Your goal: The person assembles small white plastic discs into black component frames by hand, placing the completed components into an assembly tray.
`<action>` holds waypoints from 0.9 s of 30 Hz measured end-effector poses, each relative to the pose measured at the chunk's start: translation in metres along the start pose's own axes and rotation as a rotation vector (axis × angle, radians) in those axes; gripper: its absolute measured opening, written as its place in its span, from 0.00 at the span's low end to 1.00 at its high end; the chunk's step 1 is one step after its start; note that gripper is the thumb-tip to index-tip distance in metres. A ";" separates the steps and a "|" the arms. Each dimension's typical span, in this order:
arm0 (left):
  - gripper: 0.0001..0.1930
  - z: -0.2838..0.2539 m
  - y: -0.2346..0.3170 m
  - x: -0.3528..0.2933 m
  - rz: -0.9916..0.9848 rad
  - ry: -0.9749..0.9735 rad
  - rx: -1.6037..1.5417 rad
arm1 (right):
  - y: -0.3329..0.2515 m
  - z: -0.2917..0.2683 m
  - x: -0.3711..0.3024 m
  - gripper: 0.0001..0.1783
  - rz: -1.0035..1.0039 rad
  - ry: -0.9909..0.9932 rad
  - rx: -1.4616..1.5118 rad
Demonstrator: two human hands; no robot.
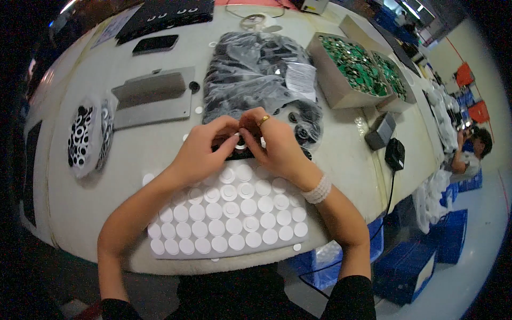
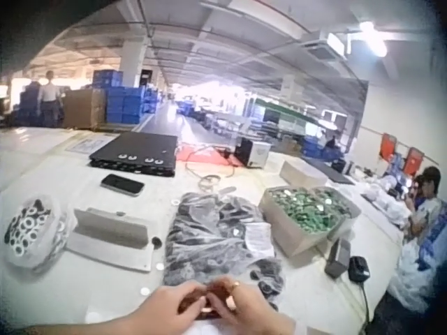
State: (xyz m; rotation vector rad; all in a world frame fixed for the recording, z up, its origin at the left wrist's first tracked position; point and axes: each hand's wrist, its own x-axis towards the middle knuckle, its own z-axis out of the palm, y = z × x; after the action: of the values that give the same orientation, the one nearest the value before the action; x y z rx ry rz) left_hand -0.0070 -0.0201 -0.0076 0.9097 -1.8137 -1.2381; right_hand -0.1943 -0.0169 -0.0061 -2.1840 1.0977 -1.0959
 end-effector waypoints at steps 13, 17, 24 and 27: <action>0.07 0.004 0.008 -0.001 -0.064 0.068 -0.195 | -0.003 -0.004 -0.007 0.08 0.089 -0.001 0.256; 0.07 0.003 0.004 -0.001 -0.033 0.077 -0.176 | -0.006 -0.005 -0.006 0.08 0.171 -0.033 0.358; 0.09 0.004 0.007 0.000 -0.040 0.028 -0.198 | -0.008 -0.008 -0.004 0.07 0.213 -0.034 0.465; 0.10 0.004 0.007 0.001 -0.075 -0.010 -0.199 | -0.012 -0.009 -0.004 0.07 0.217 -0.015 0.453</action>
State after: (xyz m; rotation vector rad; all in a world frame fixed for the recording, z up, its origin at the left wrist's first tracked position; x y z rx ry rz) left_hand -0.0114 -0.0173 -0.0019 0.8661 -1.6422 -1.4435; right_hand -0.1978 -0.0073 0.0051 -1.6779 0.9425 -1.1011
